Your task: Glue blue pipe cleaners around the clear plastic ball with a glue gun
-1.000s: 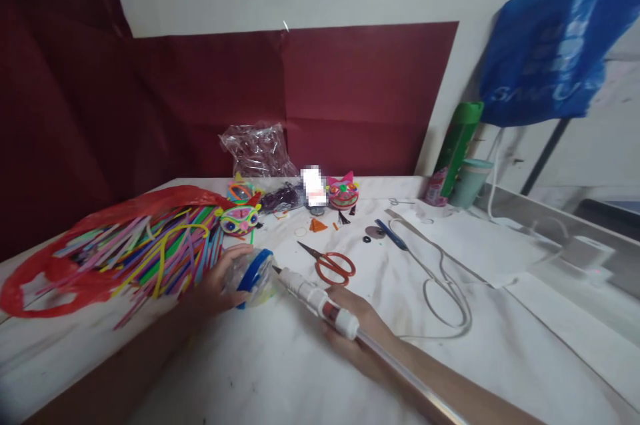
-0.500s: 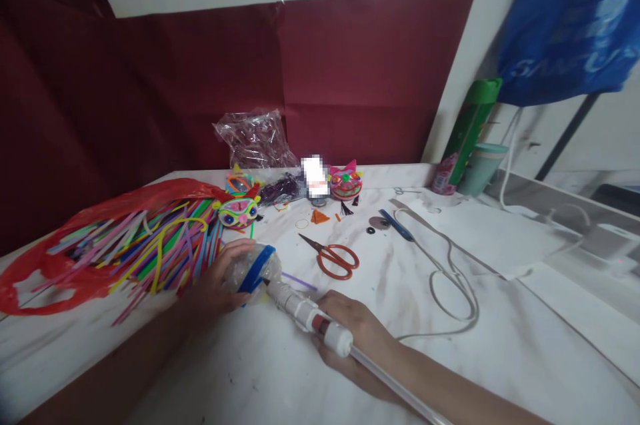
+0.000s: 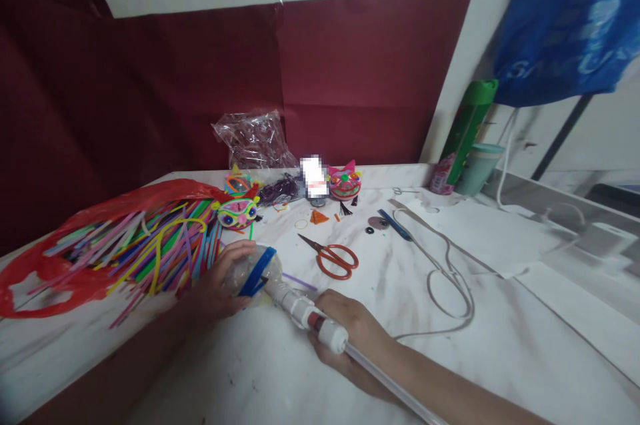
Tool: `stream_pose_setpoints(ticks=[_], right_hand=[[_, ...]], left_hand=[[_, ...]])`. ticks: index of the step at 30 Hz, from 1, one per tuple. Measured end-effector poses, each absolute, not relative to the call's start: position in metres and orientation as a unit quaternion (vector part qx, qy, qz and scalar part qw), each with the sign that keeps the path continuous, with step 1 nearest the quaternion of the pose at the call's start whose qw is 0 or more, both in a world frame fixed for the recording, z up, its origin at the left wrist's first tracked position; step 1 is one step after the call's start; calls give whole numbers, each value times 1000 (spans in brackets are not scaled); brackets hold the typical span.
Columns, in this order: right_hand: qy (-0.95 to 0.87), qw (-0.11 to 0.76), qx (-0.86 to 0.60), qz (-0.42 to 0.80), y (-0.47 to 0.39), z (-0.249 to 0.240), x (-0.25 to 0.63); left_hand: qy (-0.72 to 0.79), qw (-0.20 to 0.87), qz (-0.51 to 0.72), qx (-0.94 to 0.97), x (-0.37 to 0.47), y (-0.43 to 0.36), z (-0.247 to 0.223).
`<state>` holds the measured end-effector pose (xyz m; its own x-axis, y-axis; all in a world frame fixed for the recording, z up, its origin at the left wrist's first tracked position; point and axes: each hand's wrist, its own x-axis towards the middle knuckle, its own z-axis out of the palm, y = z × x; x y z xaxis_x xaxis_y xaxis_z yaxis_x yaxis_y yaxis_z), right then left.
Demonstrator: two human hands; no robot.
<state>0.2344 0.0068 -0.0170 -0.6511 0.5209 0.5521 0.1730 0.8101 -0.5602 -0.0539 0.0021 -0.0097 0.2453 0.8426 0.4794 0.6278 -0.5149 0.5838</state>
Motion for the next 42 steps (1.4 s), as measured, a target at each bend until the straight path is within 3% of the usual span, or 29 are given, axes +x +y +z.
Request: stream_pose_setpoints(ticks=[42], right_hand=[[-802, 340, -283, 401, 2, -6, 237]], left_hand=[[462, 124, 360, 801, -60, 5, -8]])
